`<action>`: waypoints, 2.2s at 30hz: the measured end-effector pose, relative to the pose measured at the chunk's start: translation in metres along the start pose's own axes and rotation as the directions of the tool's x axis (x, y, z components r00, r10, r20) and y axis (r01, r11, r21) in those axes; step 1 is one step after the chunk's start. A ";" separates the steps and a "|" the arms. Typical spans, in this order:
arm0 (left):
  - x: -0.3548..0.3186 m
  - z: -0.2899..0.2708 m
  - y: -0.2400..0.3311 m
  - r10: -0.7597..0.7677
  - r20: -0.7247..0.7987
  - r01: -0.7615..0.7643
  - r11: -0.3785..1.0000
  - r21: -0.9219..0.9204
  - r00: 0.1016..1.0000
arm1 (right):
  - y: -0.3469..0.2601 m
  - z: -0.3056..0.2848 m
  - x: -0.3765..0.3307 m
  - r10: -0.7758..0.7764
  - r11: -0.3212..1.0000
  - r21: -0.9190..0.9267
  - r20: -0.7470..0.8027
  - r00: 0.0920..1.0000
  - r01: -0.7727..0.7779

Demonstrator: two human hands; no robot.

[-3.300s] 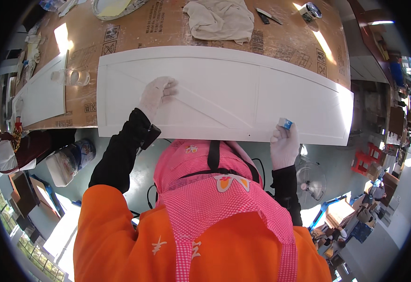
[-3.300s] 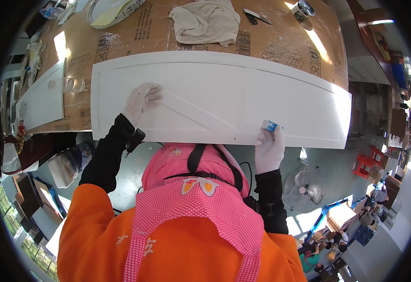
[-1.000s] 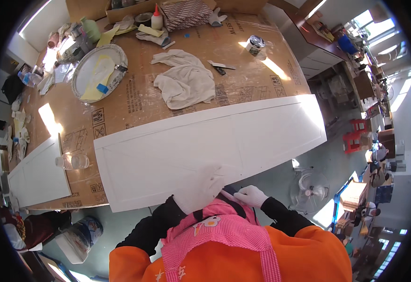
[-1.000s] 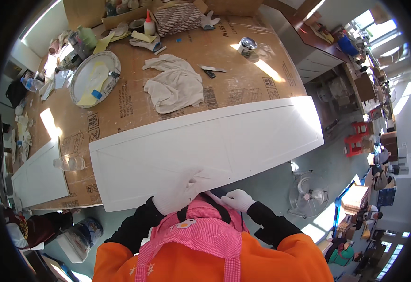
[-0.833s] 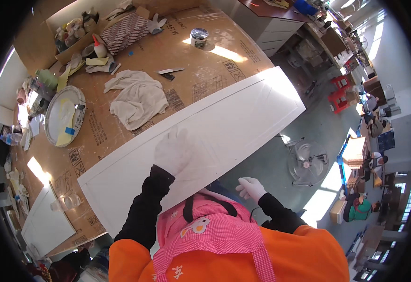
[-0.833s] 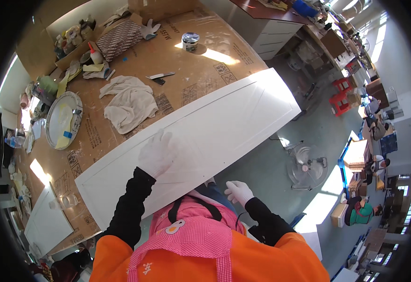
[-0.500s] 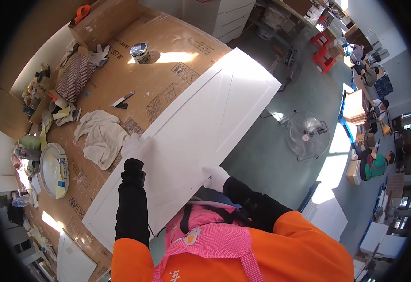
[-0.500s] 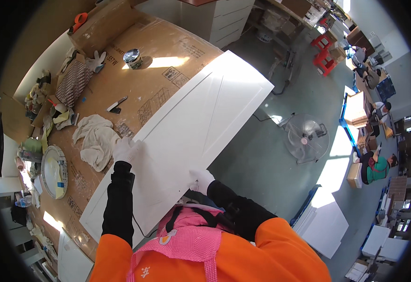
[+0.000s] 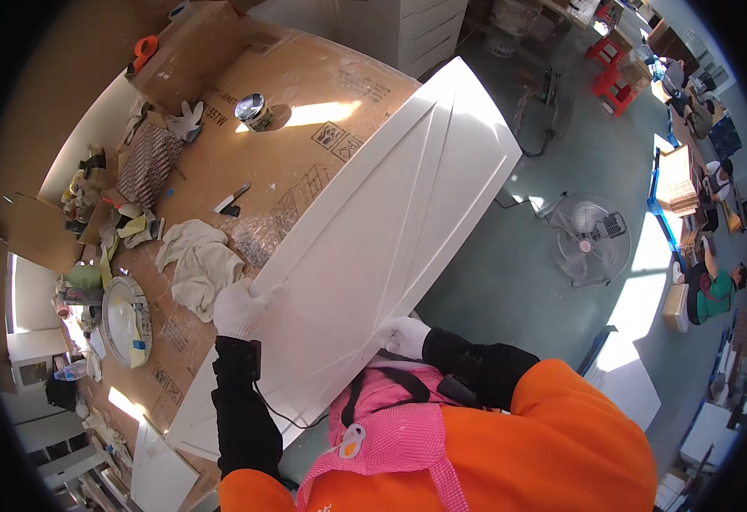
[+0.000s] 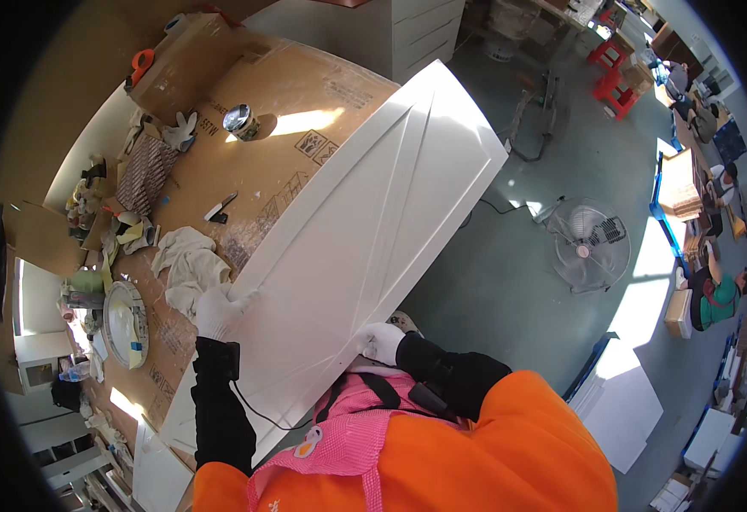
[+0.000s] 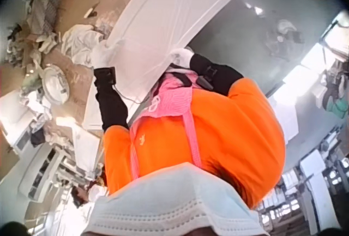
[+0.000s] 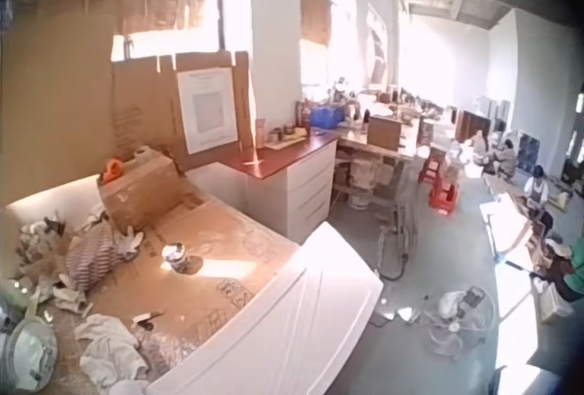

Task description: The recorder uses a cloth and a blue block tool to clean and finish a white furniture panel.

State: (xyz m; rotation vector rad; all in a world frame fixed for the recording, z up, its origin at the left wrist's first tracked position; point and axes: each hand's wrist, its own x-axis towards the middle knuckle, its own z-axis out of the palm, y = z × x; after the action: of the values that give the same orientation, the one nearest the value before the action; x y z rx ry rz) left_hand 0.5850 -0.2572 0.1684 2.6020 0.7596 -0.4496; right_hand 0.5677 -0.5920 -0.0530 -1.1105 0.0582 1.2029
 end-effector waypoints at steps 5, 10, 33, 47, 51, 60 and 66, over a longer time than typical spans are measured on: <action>-0.098 -0.046 0.013 -0.030 -0.301 0.055 0.996 0.073 0.953 | -0.069 0.044 -0.032 0.396 0.721 0.509 0.254 0.883 -0.470; -0.140 -0.092 0.062 0.203 -0.586 -0.085 0.971 0.224 0.784 | -0.102 0.067 0.027 0.180 0.835 0.508 0.111 0.977 -0.212; -0.194 0.152 0.086 0.272 -0.382 -0.273 0.961 0.052 0.883 | -0.164 0.015 -0.101 0.541 0.741 0.361 0.177 0.822 -0.566; -0.187 0.166 0.100 0.143 -0.187 -0.120 0.984 0.130 0.972 | -0.127 -0.019 -0.086 0.580 0.499 0.558 0.354 0.733 -0.664; -0.180 0.180 0.095 0.176 -0.205 -0.156 0.982 0.106 0.963 | -0.121 -0.029 -0.081 0.541 0.448 0.588 0.423 0.727 -0.674; -0.166 0.246 0.065 0.169 -0.165 -0.157 0.984 0.080 0.972 | -0.200 0.006 -0.104 0.648 0.760 -0.209 0.173 0.741 -0.616; -0.177 0.248 0.056 0.138 -0.332 -0.132 0.990 0.041 0.933 | -0.210 0.059 -0.018 -0.090 0.768 -0.610 0.202 0.975 0.197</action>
State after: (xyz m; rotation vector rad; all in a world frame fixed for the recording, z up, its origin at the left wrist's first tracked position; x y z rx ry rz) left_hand 0.4269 -0.4911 0.0390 2.7613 0.6741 0.0309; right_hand 0.6898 -0.5492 0.1236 -1.5576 -0.5923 1.1963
